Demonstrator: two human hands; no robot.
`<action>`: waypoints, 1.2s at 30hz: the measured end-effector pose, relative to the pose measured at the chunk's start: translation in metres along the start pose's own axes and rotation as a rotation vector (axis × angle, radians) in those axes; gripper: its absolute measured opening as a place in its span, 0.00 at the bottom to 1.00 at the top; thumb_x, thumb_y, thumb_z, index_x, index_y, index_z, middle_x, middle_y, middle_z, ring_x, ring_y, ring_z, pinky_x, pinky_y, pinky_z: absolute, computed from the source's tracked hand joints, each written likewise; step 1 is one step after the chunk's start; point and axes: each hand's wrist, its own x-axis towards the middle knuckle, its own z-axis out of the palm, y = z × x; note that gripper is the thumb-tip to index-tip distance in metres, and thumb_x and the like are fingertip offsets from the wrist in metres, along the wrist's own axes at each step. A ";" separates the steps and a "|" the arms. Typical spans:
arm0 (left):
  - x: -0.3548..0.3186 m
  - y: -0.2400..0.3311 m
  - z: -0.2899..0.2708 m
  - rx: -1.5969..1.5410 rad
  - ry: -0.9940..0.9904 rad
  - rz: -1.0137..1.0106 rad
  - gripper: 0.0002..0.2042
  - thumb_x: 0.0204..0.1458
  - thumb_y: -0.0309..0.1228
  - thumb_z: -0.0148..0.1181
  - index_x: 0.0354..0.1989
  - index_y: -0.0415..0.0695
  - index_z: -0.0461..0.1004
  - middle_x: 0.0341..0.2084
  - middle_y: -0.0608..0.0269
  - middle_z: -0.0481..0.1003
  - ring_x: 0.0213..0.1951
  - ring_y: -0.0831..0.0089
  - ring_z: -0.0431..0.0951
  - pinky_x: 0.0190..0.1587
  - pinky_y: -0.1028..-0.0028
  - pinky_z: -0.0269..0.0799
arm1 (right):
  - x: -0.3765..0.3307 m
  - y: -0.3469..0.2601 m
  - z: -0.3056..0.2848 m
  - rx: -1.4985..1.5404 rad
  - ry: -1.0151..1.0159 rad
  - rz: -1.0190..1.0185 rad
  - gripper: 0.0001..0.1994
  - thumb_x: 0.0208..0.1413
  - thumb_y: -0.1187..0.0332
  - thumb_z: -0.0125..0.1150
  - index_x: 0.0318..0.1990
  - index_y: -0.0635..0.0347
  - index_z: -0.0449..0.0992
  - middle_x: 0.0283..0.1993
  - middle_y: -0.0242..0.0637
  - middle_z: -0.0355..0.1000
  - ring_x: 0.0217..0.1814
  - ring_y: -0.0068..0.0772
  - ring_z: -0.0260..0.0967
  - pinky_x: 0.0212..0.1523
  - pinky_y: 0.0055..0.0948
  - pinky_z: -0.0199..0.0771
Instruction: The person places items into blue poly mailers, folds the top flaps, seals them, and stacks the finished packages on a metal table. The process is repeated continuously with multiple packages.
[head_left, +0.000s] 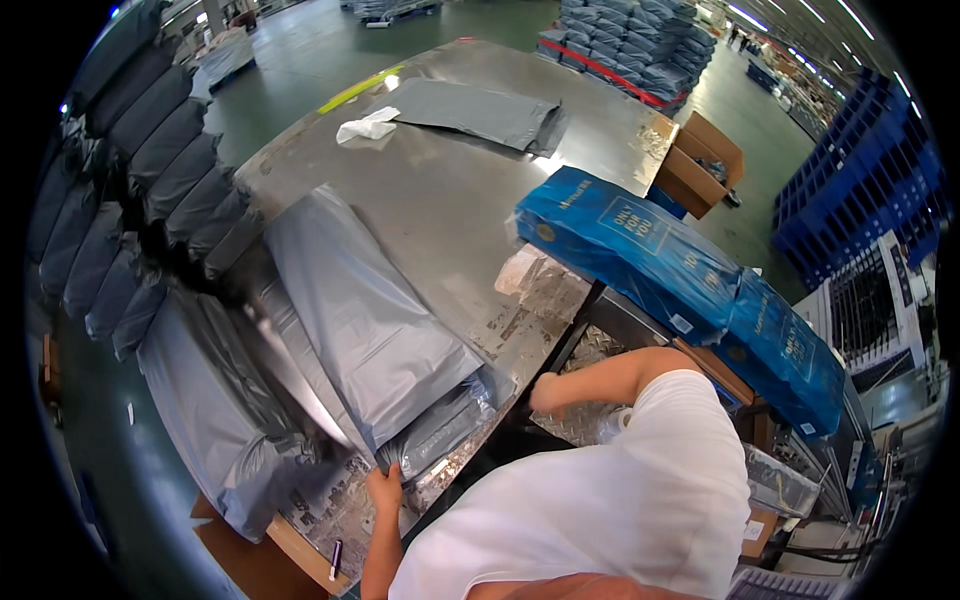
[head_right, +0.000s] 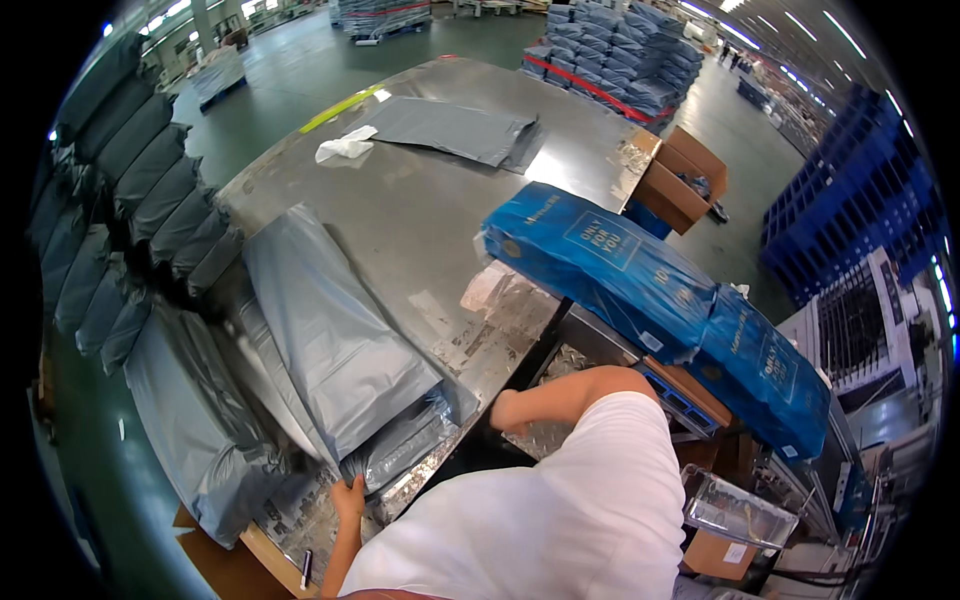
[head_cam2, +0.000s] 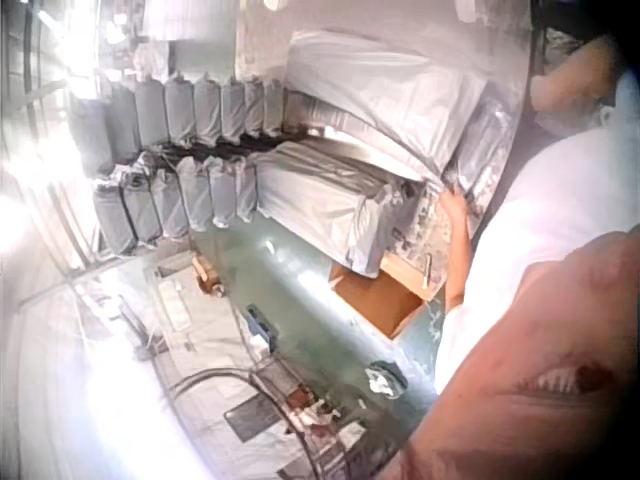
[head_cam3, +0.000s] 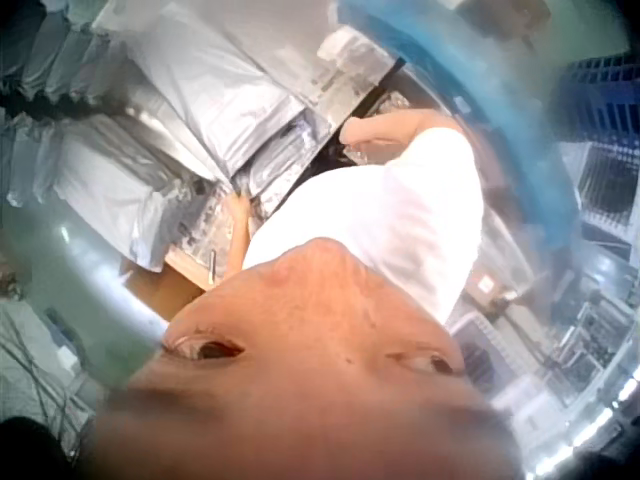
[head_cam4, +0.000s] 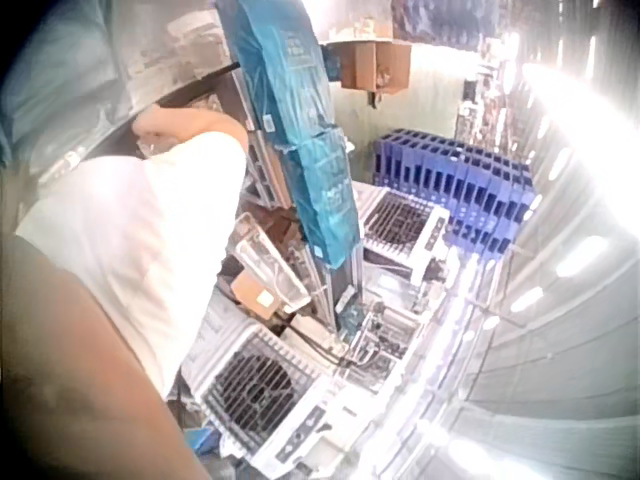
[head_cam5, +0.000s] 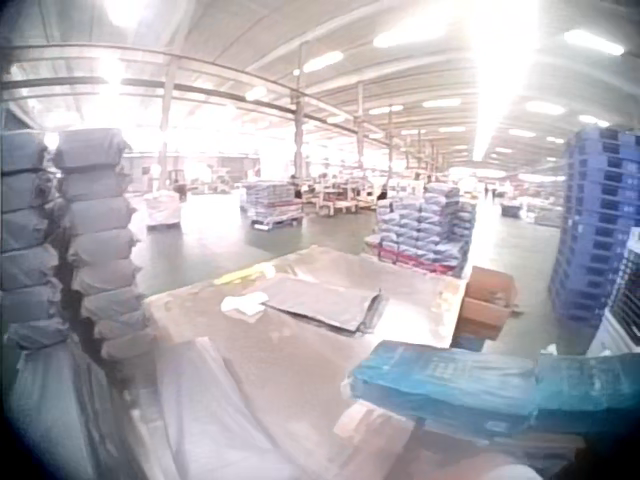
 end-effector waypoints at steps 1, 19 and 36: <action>0.001 -0.002 0.003 -0.094 -0.019 -0.025 0.16 0.41 0.35 0.61 0.20 0.30 0.70 0.16 0.48 0.71 0.19 0.61 0.72 0.24 0.65 0.68 | 0.008 -0.016 0.014 0.052 0.364 0.018 0.10 0.42 0.65 0.55 0.32 0.56 0.76 0.35 0.38 0.74 0.38 0.38 0.71 0.34 0.40 0.72; -0.019 -0.015 -0.005 -1.074 -0.141 -0.372 0.03 0.47 0.21 0.55 0.24 0.36 0.69 0.20 0.59 0.72 0.22 0.72 0.74 0.23 0.79 0.71 | 0.088 -0.086 -0.003 0.221 1.212 0.207 0.23 0.45 0.62 0.57 0.49 0.62 0.65 0.55 0.45 0.57 0.58 0.45 0.55 0.56 0.45 0.54; -0.014 -0.019 -0.014 -0.860 -0.331 -0.027 0.07 0.51 0.22 0.48 0.25 0.34 0.71 0.24 0.63 0.75 0.26 0.82 0.71 0.30 0.83 0.66 | 0.084 -0.198 -0.062 1.077 1.281 -0.152 0.12 0.43 0.70 0.63 0.37 0.63 0.73 0.33 0.37 0.67 0.30 0.29 0.63 0.32 0.24 0.65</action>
